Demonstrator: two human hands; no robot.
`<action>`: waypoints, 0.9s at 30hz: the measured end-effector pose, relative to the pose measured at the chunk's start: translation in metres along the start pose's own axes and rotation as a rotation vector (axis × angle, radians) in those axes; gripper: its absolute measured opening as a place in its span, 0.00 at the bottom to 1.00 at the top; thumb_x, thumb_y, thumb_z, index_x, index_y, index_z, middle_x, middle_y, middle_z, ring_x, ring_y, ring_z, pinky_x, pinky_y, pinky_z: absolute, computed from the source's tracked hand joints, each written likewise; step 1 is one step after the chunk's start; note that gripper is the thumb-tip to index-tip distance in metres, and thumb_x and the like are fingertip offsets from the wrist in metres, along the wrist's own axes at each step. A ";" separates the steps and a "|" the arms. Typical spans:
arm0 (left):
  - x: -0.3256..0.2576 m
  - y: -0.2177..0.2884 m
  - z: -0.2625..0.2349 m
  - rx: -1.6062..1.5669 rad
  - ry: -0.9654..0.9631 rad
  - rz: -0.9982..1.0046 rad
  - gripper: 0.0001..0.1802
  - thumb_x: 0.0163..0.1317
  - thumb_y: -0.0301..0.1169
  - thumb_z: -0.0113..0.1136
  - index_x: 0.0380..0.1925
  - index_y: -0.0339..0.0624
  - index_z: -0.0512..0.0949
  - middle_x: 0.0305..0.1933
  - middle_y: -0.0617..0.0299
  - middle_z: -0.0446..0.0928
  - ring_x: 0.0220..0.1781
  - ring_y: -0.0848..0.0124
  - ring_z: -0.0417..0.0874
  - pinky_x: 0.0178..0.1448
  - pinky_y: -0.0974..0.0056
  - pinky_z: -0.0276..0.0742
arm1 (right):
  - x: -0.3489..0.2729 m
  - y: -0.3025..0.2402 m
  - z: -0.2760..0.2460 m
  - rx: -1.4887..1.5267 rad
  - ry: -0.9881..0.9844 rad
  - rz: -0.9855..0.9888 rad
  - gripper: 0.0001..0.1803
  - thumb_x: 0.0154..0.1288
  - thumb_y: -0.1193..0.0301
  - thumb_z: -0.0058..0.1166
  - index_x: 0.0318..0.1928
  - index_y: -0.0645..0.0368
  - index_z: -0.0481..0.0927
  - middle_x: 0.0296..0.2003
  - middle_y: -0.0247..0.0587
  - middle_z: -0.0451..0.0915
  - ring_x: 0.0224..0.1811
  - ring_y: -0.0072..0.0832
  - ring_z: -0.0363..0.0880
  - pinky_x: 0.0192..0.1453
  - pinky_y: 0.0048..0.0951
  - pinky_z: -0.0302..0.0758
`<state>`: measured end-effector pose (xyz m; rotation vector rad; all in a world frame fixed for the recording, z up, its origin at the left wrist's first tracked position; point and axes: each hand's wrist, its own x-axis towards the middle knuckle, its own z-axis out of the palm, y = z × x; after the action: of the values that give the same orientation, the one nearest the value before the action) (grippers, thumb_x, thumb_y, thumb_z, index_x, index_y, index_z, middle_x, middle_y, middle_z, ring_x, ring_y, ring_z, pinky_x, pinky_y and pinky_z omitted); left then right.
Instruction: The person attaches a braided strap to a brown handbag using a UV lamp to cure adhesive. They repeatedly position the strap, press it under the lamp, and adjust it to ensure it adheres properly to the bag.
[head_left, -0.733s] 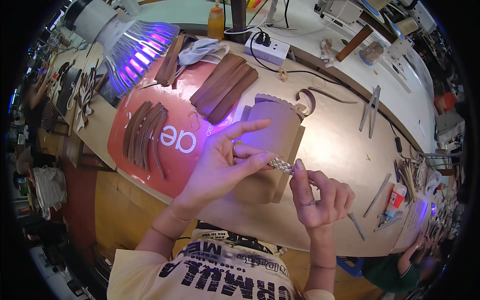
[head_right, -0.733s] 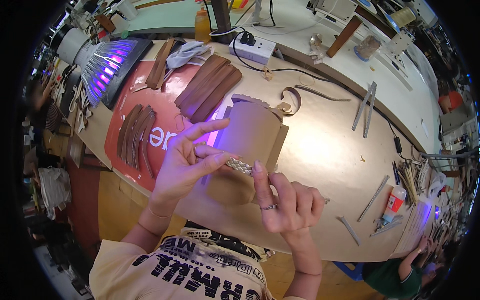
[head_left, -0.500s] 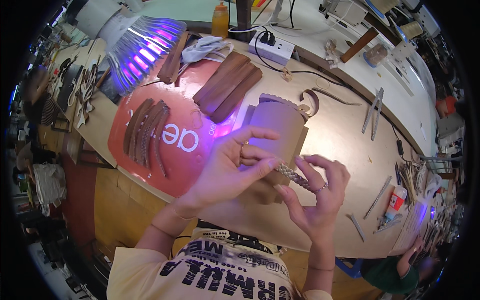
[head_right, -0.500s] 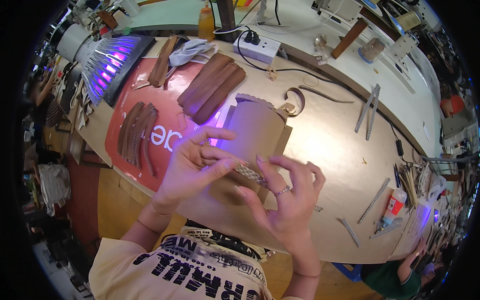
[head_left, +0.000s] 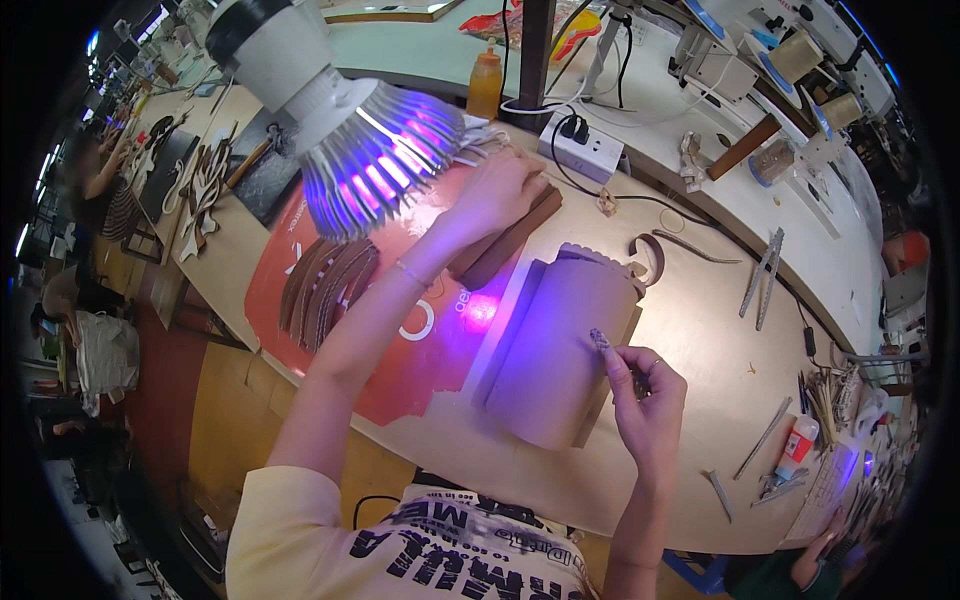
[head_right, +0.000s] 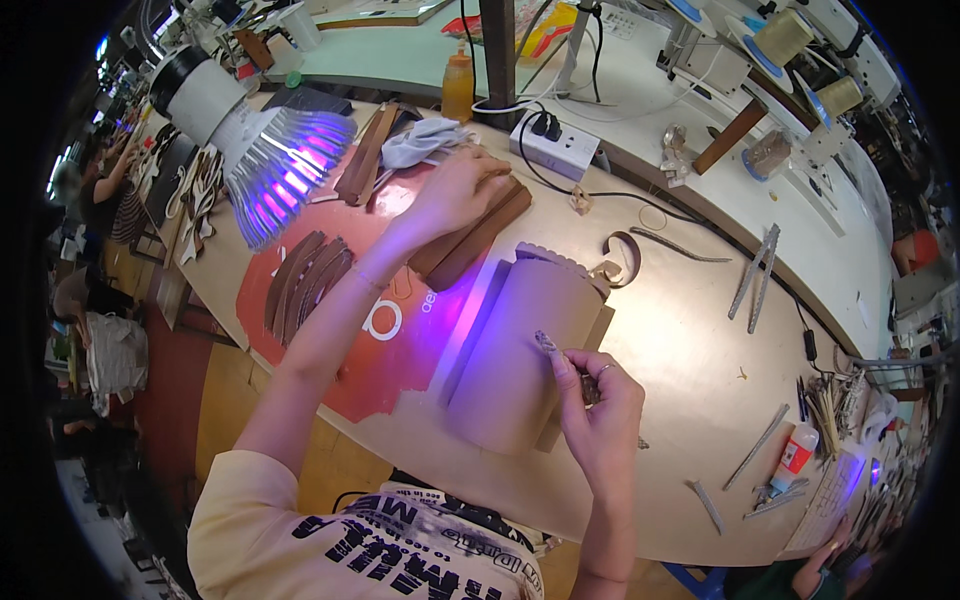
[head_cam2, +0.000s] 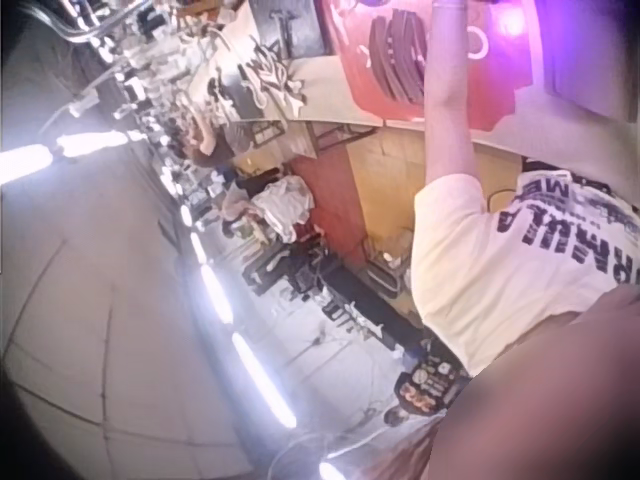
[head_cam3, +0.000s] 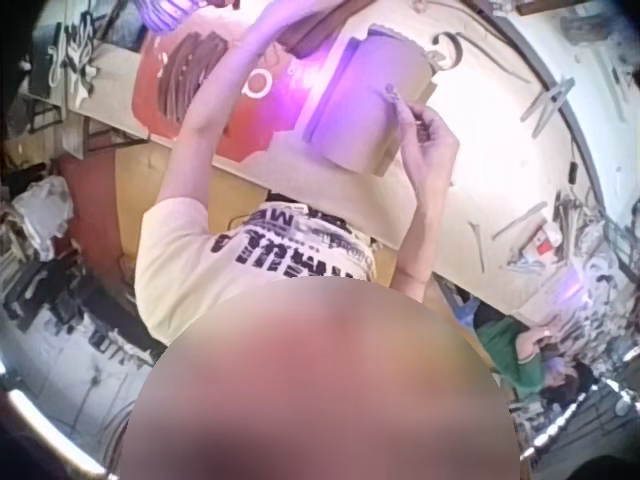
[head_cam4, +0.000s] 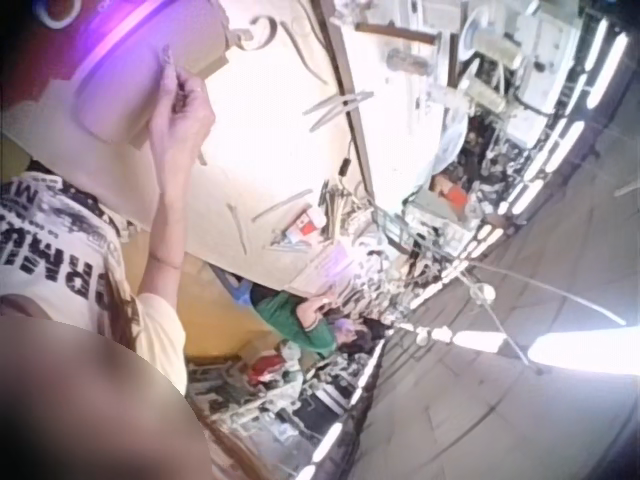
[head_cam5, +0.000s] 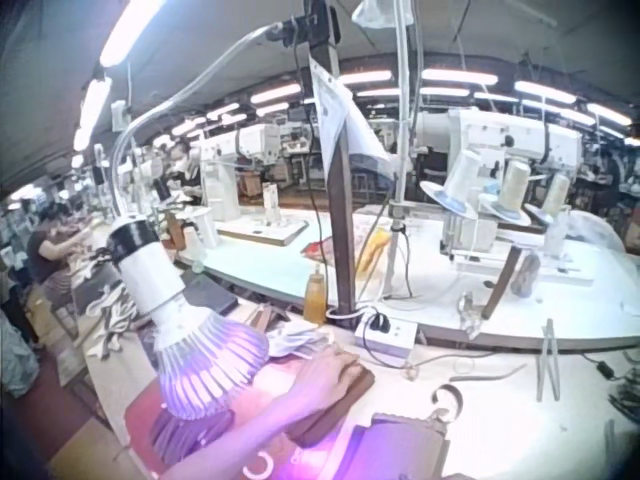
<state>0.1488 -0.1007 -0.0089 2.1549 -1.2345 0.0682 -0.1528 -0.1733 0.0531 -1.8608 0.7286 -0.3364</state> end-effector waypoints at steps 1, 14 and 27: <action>0.007 -0.005 0.012 0.032 -0.054 0.035 0.15 0.64 0.36 0.60 0.47 0.42 0.84 0.47 0.49 0.77 0.54 0.55 0.77 0.58 0.55 0.73 | 0.000 0.000 0.001 0.001 0.000 0.013 0.12 0.71 0.70 0.59 0.41 0.70 0.83 0.26 0.31 0.78 0.24 0.12 0.68 0.28 0.17 0.65; 0.029 -0.021 0.032 -0.006 -0.200 0.238 0.11 0.53 0.32 0.69 0.36 0.42 0.85 0.41 0.54 0.77 0.47 0.57 0.80 0.52 0.55 0.74 | 0.005 0.005 -0.004 -0.032 0.032 0.045 0.13 0.70 0.69 0.60 0.41 0.70 0.83 0.25 0.33 0.80 0.25 0.13 0.71 0.29 0.17 0.67; 0.019 -0.017 0.036 -0.036 -0.140 0.180 0.13 0.55 0.32 0.68 0.39 0.36 0.83 0.41 0.51 0.79 0.45 0.53 0.81 0.51 0.55 0.76 | -0.005 0.002 -0.007 0.071 0.033 0.088 0.13 0.70 0.69 0.60 0.41 0.70 0.83 0.24 0.31 0.78 0.23 0.12 0.68 0.27 0.17 0.65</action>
<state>0.1634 -0.1297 -0.0393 2.0425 -1.4965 -0.0293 -0.1609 -0.1763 0.0544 -1.7547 0.8083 -0.3331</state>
